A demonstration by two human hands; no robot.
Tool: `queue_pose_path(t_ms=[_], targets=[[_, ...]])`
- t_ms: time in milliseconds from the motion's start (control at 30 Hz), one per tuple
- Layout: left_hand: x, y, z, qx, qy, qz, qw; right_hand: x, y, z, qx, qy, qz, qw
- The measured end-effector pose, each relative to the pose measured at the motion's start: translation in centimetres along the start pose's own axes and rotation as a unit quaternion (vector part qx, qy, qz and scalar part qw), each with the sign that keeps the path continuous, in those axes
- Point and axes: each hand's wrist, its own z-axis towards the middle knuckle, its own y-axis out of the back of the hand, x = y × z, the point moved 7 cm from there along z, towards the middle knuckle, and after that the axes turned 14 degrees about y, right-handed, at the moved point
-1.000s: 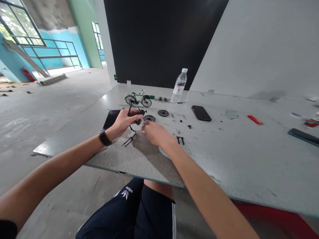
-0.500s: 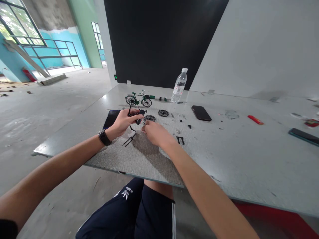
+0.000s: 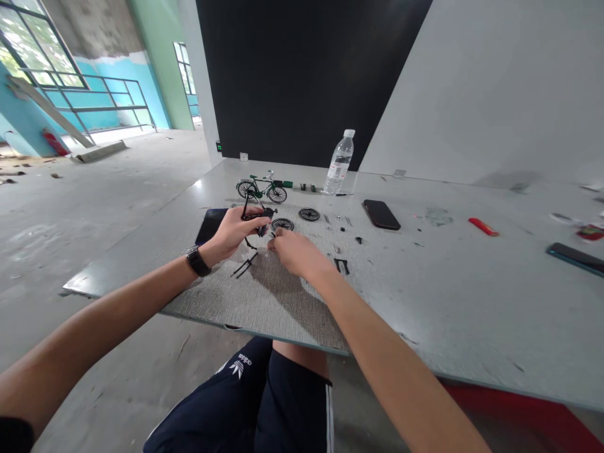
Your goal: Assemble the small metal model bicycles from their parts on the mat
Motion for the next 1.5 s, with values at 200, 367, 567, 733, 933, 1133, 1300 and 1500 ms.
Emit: queue_pose_path(t_ms=[200, 367, 567, 733, 933, 1133, 1300, 1500], targets=[[0.3, 0.1, 0.2, -0.008, 0.0, 0.001, 1.0, -0.3, -0.4, 0.1, -0.02, 0.001, 0.038, 0.999], [0.5, 1.1, 0.8, -0.048, -0.019, 0.02, 0.998, -0.6, 1.1, -0.3, -0.095, 0.025, 0.12, 0.988], [0.9, 2.6, 1.8, -0.125, -0.049, 0.111, 0.985, -1.0, 4.4, -1.6, -0.238, 0.019, 0.161, 0.958], [0.7, 2.1, 1.4, -0.127, -0.078, 0.172, 0.974, -1.1, 5.3, -2.2, -0.31, -0.001, 0.126, 0.943], [-0.7, 1.1, -0.2, -0.151, -0.117, 0.261, 0.946, -0.7, 5.1, -2.0, -0.337, 0.02, 0.077, 0.938], [-0.5, 0.7, -0.2, -0.144, -0.108, 0.269, 0.946, 0.0, 4.5, -1.6, -0.291, 0.0, 0.013, 0.957], [-0.4, 0.7, -0.2, -0.142, -0.113, 0.269, 0.946, 0.3, 4.3, -1.3, -0.267, -0.009, -0.007, 0.964], [-0.5, 0.6, -0.4, -0.153, -0.117, 0.289, 0.938, 0.5, 4.1, -1.0, -0.266, -0.02, -0.025, 0.963]])
